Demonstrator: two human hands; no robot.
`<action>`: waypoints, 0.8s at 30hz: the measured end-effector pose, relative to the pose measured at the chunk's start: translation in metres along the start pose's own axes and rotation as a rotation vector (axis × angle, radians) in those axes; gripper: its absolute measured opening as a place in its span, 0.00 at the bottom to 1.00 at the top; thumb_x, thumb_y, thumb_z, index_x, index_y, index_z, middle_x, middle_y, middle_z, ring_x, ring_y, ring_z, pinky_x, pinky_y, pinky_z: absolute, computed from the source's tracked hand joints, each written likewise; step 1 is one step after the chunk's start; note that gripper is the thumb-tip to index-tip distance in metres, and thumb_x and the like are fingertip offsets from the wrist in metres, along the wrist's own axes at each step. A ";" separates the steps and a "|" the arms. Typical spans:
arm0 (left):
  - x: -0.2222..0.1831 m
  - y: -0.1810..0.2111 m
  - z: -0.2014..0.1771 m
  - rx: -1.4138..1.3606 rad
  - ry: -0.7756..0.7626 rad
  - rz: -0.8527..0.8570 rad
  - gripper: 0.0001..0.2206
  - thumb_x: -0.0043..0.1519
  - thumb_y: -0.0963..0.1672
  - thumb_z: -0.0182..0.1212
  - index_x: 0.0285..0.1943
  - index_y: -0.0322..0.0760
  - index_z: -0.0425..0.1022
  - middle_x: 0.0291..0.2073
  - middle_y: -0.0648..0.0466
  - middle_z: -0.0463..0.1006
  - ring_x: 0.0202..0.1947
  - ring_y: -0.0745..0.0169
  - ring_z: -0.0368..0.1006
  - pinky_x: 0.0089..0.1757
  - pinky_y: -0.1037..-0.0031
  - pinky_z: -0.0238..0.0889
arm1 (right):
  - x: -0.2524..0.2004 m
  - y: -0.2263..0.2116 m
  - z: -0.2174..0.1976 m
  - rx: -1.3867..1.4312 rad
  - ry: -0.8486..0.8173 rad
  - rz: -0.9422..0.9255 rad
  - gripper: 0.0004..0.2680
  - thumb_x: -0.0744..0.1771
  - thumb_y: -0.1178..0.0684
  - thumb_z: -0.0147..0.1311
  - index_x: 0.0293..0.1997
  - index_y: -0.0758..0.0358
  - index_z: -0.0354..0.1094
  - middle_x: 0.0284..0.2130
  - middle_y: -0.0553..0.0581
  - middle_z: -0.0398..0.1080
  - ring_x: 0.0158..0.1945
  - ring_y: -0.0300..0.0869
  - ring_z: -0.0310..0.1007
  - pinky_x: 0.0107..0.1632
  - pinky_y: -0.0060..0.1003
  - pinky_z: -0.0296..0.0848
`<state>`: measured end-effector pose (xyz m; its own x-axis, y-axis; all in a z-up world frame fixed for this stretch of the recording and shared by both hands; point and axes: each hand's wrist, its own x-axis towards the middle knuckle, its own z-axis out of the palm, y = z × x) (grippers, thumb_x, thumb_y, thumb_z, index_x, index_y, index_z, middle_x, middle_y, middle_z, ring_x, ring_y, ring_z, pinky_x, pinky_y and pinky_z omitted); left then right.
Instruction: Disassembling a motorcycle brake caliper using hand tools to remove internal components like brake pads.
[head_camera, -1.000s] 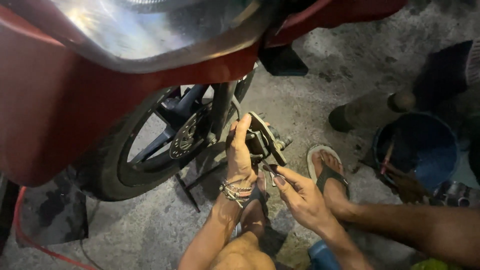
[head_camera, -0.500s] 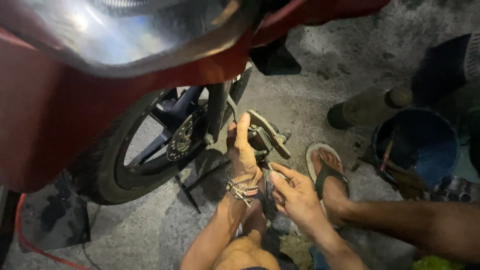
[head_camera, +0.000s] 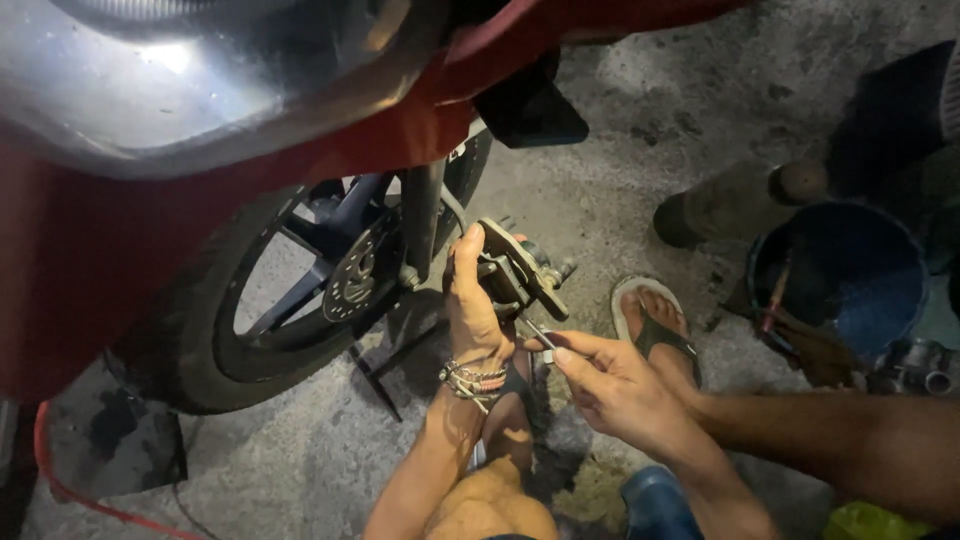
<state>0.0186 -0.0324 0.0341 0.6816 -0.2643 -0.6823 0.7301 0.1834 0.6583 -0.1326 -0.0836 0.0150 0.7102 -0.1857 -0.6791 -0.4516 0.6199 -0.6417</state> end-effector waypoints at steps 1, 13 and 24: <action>0.002 -0.001 0.000 0.022 -0.008 0.037 0.22 0.59 0.52 0.55 0.36 0.25 0.78 0.23 0.47 0.73 0.22 0.55 0.70 0.28 0.69 0.66 | 0.000 -0.001 0.000 0.009 -0.007 -0.011 0.16 0.70 0.53 0.47 0.63 0.67 0.73 0.11 0.43 0.43 0.11 0.30 0.39 0.14 0.28 0.41; 0.008 -0.011 0.005 -0.026 0.086 0.059 0.17 0.60 0.51 0.55 0.37 0.31 0.75 0.29 0.44 0.80 0.22 0.56 0.72 0.25 0.68 0.69 | 0.007 0.021 0.032 0.410 0.214 0.104 0.11 0.70 0.55 0.49 0.58 0.66 0.68 0.12 0.50 0.43 0.12 0.33 0.38 0.13 0.28 0.39; -0.001 -0.006 0.007 0.068 0.118 0.079 0.20 0.59 0.51 0.52 0.32 0.28 0.79 0.24 0.48 0.77 0.22 0.59 0.70 0.26 0.73 0.64 | -0.003 0.021 0.051 0.540 0.283 0.098 0.07 0.71 0.57 0.47 0.54 0.63 0.65 0.12 0.50 0.42 0.09 0.34 0.36 0.12 0.29 0.34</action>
<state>0.0129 -0.0403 0.0329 0.7409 -0.1378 -0.6573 0.6715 0.1339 0.7288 -0.1166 -0.0309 0.0220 0.4752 -0.2575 -0.8413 -0.1178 0.9290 -0.3509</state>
